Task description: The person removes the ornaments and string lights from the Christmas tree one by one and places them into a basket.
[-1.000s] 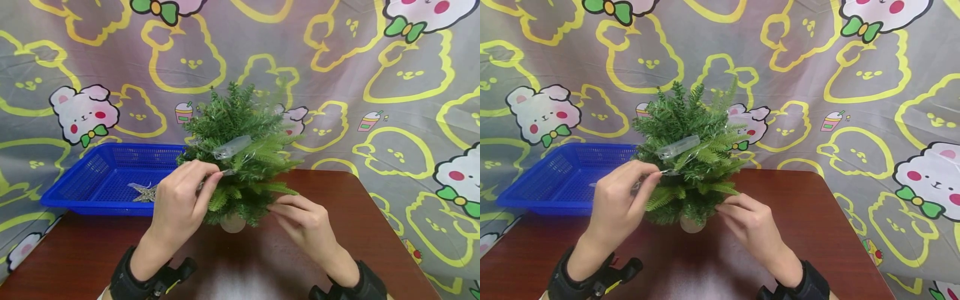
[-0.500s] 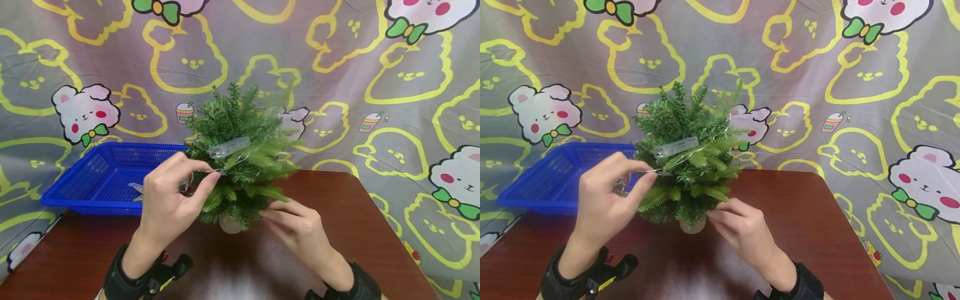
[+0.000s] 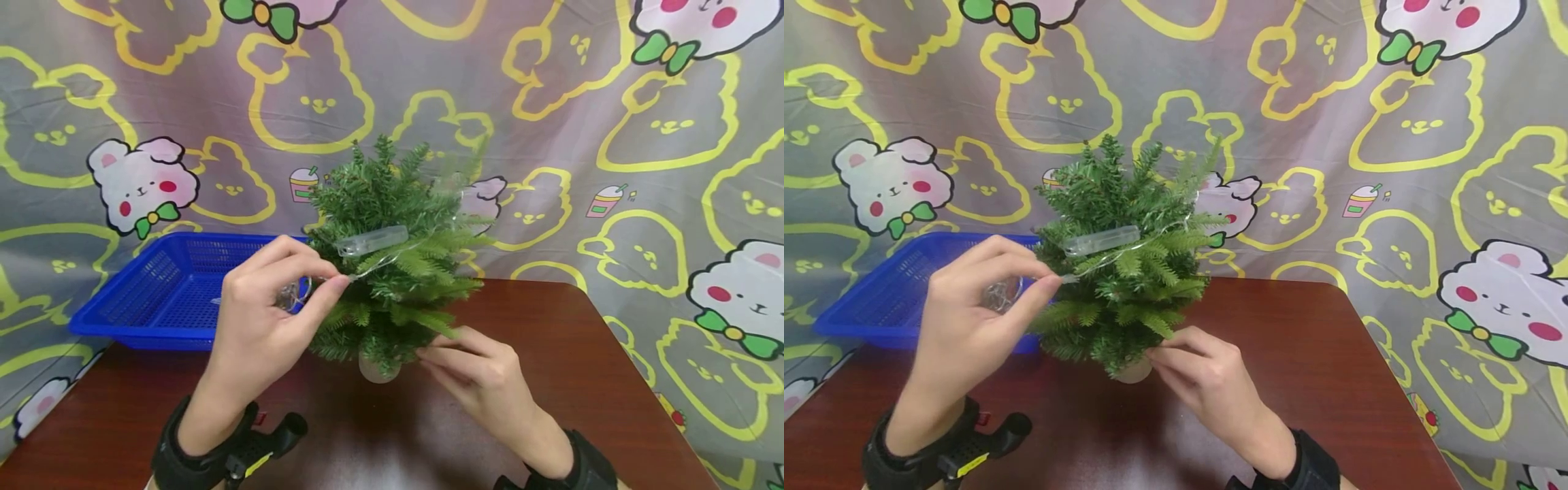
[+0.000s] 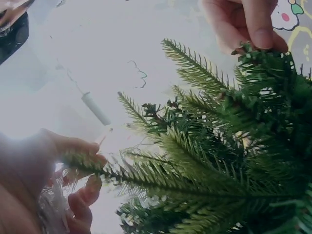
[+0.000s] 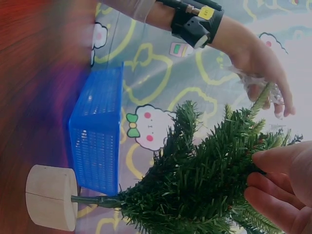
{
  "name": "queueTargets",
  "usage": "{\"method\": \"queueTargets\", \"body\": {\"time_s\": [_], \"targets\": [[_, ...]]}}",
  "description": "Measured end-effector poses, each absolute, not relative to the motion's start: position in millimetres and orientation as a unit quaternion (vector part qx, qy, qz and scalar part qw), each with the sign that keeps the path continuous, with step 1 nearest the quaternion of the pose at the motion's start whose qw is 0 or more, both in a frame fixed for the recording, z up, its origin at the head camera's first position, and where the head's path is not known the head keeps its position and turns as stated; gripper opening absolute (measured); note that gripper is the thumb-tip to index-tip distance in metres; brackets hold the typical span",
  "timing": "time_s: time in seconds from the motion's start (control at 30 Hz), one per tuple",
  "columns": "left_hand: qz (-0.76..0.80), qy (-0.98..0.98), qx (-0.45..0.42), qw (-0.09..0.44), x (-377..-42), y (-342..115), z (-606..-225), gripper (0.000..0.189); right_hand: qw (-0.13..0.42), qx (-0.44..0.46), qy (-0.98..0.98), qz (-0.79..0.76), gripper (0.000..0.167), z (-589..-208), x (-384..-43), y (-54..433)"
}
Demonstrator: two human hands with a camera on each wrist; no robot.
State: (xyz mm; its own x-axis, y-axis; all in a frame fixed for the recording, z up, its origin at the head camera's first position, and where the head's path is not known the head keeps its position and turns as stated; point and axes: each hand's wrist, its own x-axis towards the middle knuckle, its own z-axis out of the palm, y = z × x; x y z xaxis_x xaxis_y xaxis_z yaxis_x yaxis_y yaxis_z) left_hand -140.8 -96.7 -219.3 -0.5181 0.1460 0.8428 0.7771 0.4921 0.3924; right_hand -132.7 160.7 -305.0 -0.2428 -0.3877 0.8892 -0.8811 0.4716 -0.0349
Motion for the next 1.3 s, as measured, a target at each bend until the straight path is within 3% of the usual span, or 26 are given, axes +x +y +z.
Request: {"method": "queueTargets", "body": {"time_s": [0.37,0.67,1.17,1.3], "targets": [[-0.309,-0.745,-0.299,0.509,-141.0,-87.2,-213.4,0.025,0.436,0.439,-0.730,0.290,0.012,-305.5,-132.1,156.5],[-0.292,-0.751,-0.300,0.511,-139.7,-84.6,-209.8,0.046,0.426,0.438,-0.735,0.294,0.011,-306.2,-130.0,154.0],[-0.230,-0.768,-0.253,0.542,-141.0,-82.6,-203.7,0.045,0.431,0.470,-0.709,0.300,0.010,-305.7,-130.2,144.4],[-0.207,-0.775,-0.244,0.545,-139.6,-81.0,-202.1,0.036,0.432,0.473,-0.708,0.298,0.011,-305.0,-129.4,142.8]]}}
